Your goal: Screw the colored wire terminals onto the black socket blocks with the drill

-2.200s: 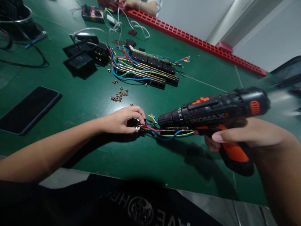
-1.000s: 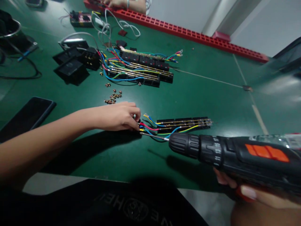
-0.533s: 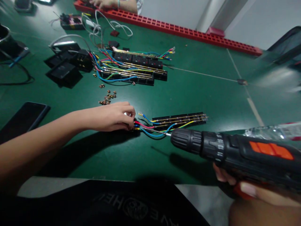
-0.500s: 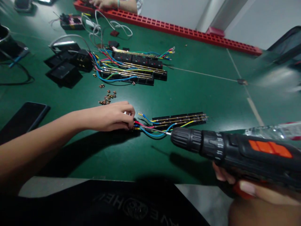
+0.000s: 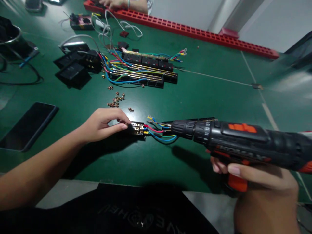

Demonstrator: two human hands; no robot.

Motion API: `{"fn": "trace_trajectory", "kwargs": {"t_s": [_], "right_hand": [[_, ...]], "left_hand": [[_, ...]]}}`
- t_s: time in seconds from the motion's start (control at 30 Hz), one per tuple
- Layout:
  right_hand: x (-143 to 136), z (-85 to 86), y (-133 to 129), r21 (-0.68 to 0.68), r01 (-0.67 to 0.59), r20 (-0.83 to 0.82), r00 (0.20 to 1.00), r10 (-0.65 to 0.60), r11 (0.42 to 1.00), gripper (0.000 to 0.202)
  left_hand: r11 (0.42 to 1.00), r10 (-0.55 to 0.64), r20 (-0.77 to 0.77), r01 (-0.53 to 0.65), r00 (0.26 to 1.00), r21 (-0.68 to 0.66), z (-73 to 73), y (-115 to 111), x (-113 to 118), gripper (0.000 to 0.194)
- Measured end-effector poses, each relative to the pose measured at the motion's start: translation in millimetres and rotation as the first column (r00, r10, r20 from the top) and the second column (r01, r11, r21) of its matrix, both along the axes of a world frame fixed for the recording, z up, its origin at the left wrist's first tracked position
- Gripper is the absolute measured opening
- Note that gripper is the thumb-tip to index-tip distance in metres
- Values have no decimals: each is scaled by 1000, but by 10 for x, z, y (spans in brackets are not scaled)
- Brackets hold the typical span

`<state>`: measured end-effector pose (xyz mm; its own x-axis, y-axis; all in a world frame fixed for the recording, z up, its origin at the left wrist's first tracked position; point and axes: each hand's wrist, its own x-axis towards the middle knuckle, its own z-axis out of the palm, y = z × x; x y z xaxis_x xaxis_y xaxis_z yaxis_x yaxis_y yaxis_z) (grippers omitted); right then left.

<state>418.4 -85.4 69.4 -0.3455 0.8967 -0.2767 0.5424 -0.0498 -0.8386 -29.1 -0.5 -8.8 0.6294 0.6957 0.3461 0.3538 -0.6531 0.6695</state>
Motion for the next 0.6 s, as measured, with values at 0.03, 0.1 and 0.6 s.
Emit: {"fn": "trace_trajectory", "kwargs": {"t_s": [0.03,0.1,0.6], "right_hand": [[-53,38,38,-17,-51,-53,997,50,999,27],[-144,109,107,-26,-81,-117,990,78,996,12],[-391,347,583,-48,-171,-34,985,169,984,18]], "left_hand": [[1000,27,-17,-27,999,8,-7,-30,-1,17],[996,76,-26,-75,997,41,-47,-86,-6,16],[888,79,76,-105,994,447,-574,-195,180,6]]}}
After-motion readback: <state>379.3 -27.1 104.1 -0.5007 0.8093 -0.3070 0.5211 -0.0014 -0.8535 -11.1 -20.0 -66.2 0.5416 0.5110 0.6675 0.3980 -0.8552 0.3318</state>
